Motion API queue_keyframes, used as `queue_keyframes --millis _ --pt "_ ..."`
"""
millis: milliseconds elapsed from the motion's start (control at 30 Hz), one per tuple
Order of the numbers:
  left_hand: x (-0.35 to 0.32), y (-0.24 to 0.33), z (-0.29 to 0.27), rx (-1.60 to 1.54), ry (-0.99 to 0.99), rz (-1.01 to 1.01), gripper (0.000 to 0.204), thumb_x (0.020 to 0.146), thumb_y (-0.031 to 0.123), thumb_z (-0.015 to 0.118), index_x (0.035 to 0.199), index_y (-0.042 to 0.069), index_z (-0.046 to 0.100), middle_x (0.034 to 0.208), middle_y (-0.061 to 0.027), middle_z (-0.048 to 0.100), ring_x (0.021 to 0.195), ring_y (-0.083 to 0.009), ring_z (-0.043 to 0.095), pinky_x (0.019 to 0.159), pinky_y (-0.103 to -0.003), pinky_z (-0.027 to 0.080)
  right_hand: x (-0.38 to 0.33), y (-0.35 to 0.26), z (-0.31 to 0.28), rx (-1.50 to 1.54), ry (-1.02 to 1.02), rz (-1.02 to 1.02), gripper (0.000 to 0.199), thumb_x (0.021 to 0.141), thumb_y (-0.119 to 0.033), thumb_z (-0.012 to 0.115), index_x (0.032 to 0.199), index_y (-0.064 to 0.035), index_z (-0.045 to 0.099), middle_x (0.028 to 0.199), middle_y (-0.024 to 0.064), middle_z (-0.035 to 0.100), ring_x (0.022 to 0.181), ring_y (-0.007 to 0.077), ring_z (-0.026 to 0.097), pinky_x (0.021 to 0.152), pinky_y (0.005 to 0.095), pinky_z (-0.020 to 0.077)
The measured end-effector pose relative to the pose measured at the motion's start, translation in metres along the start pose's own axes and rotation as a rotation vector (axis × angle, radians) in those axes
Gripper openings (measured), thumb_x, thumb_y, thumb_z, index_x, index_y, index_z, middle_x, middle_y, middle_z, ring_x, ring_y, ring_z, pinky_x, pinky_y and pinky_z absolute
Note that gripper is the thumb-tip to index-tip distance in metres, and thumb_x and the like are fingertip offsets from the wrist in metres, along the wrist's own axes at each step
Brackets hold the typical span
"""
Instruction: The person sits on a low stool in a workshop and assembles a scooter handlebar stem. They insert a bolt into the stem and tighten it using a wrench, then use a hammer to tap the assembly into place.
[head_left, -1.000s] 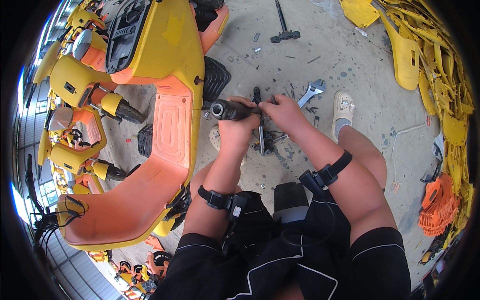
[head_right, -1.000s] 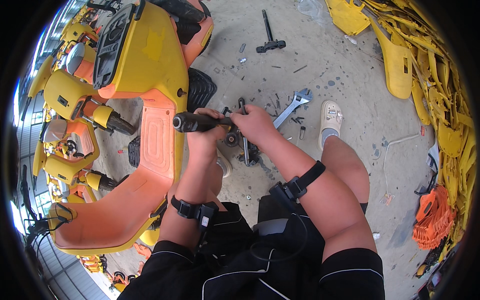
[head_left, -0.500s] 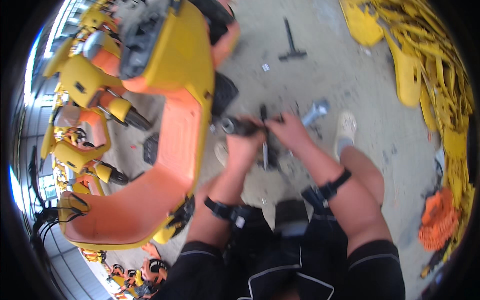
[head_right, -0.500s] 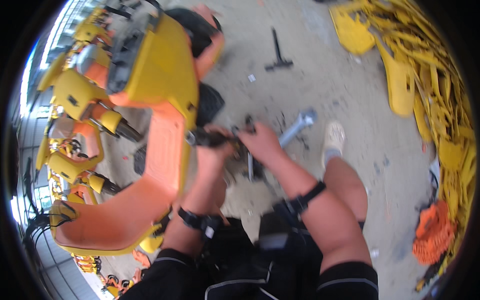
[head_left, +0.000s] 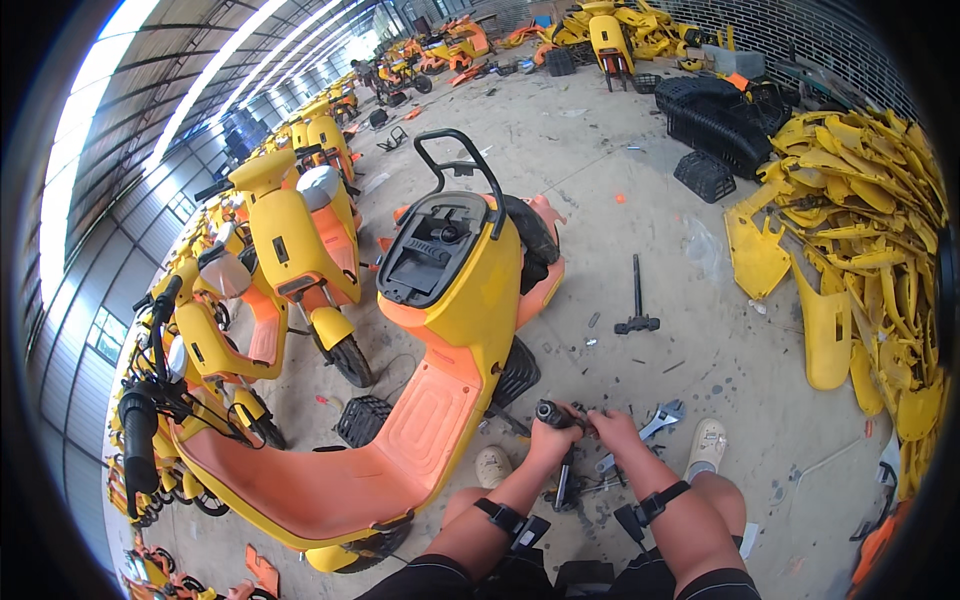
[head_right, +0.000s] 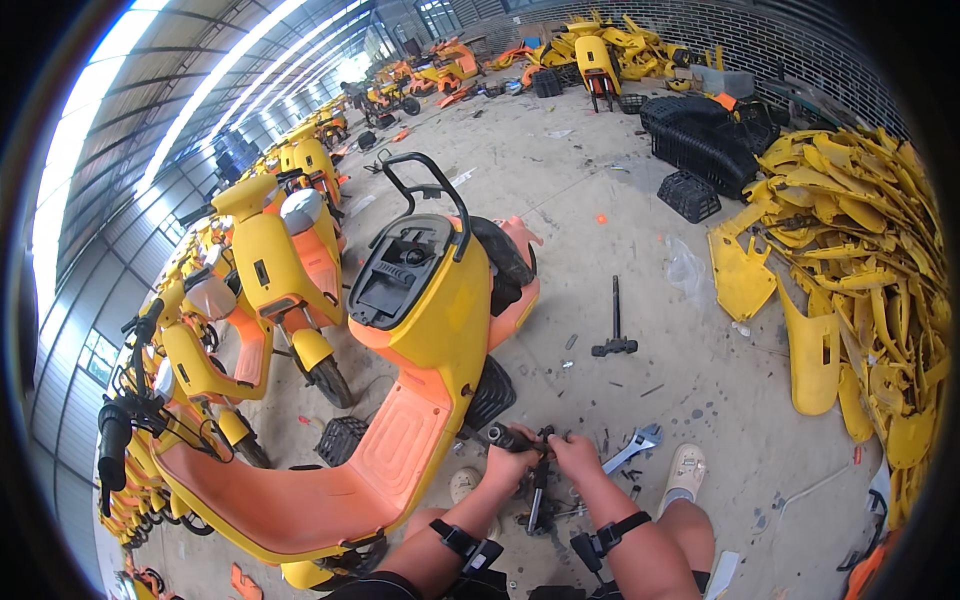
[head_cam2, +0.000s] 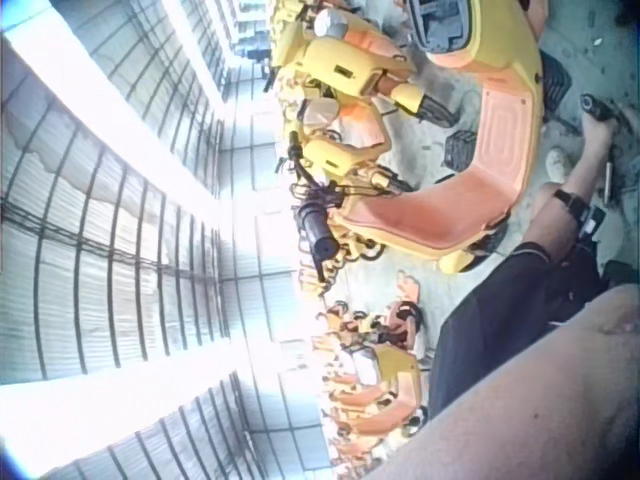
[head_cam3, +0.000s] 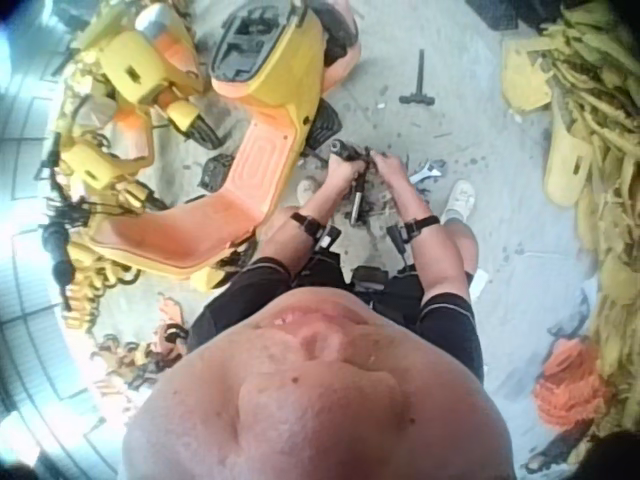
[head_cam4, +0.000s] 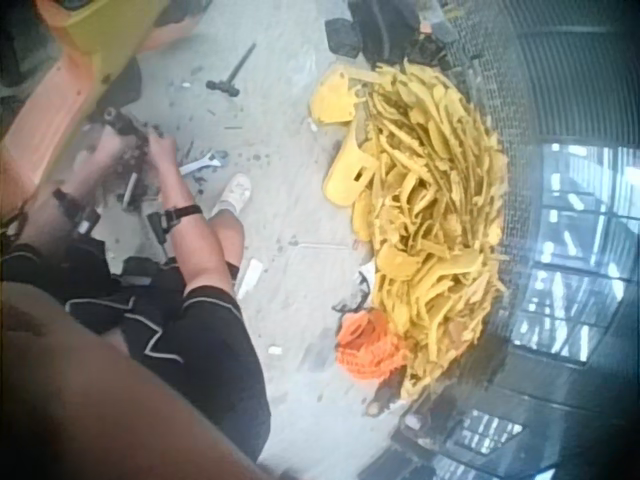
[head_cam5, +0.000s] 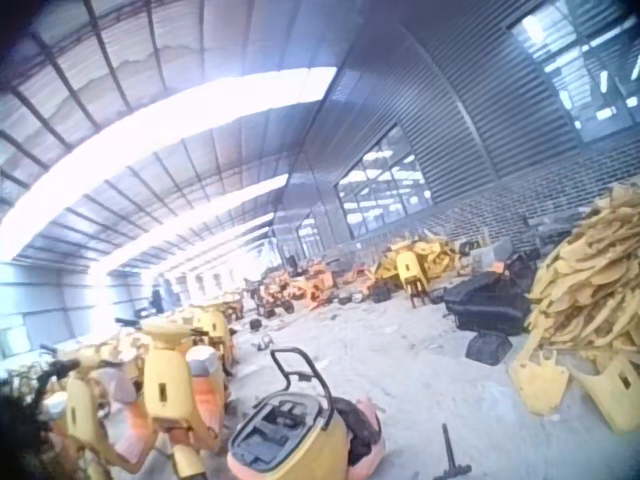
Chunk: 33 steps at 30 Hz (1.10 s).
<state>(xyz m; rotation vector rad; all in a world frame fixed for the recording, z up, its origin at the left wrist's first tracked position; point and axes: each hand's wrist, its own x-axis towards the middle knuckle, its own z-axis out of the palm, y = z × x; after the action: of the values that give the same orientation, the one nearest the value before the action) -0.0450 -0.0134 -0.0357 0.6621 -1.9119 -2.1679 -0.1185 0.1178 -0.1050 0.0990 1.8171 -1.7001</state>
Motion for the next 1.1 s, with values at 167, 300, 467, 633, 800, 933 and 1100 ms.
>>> queue_keyframes --millis 167,300,467,633,800,933,1100 --pt "0.002 -0.013 -0.005 0.052 0.000 0.051 0.032 0.059 -0.010 0.064 0.088 0.003 0.061 0.086 -0.0058 0.062 0.076 -0.0165 0.061 0.065 -0.030 0.049 -0.010 -0.007 0.000 -0.064 0.022 -0.038 0.035 0.089 -0.031 0.070 0.081 0.0026 0.068 0.074 0.0081 0.067 0.065 0.0162 0.061 0.062 0.0317 0.0472" --pt "0.005 -0.004 -0.004 0.008 0.013 -0.020 0.032 0.059 -0.010 0.063 0.088 0.003 0.061 0.083 -0.0049 0.061 0.075 -0.0154 0.060 0.063 -0.029 0.047 -0.014 -0.019 0.001 0.012 -0.013 0.053 0.033 0.090 -0.031 0.070 0.086 0.0017 0.068 0.077 0.0070 0.068 0.068 0.0153 0.061 0.064 0.0309 0.0474" --pt "0.008 0.002 -0.004 0.027 0.002 -0.010 0.031 0.060 -0.010 0.064 0.088 0.004 0.061 0.082 -0.0036 0.060 0.075 -0.0151 0.059 0.063 -0.029 0.047 -0.018 -0.032 0.003 0.047 -0.037 0.051 0.029 0.091 -0.029 0.069 0.092 0.0006 0.068 0.079 0.0051 0.067 0.070 0.0134 0.060 0.064 0.0289 0.0463" --pt "0.016 0.006 -0.002 0.032 -0.008 -0.020 0.030 0.061 -0.008 0.065 0.088 0.004 0.061 0.084 -0.0041 0.061 0.075 -0.0155 0.059 0.064 -0.029 0.047 -0.003 -0.027 -0.002 -0.019 -0.049 0.023 0.029 0.092 -0.031 0.067 0.094 -0.0019 0.068 0.083 0.0048 0.068 0.073 0.0132 0.059 0.065 0.0286 0.0446" --pt "0.026 0.004 -0.007 0.023 -0.033 0.001 0.030 0.062 -0.008 0.066 0.088 0.005 0.061 0.084 -0.0046 0.062 0.076 -0.0160 0.060 0.065 -0.030 0.048 0.004 -0.036 -0.001 0.036 -0.068 0.083 0.029 0.091 -0.031 0.068 0.092 -0.0020 0.068 0.080 0.0039 0.067 0.071 0.0129 0.058 0.063 0.0277 0.0441" --pt "0.038 0.014 -0.004 0.133 -0.060 -0.006 0.031 0.062 -0.009 0.066 0.089 0.005 0.060 0.084 -0.0048 0.062 0.079 -0.0173 0.061 0.067 -0.030 0.049 0.023 -0.033 -0.006 -0.033 -0.090 0.019 0.029 0.091 -0.030 0.070 0.091 -0.0009 0.068 0.079 0.0039 0.066 0.069 0.0130 0.058 0.063 0.0279 0.0446" --pt "0.068 0.014 -0.005 0.032 -0.115 -0.009 0.031 0.062 -0.009 0.067 0.089 0.004 0.059 0.084 -0.0049 0.062 0.080 -0.0176 0.063 0.070 -0.031 0.050 0.043 -0.047 -0.006 -0.102 -0.071 -0.032 0.029 0.090 -0.027 0.070 0.089 0.0013 0.067 0.078 0.0046 0.066 0.068 0.0143 0.058 0.064 0.0299 0.0465"
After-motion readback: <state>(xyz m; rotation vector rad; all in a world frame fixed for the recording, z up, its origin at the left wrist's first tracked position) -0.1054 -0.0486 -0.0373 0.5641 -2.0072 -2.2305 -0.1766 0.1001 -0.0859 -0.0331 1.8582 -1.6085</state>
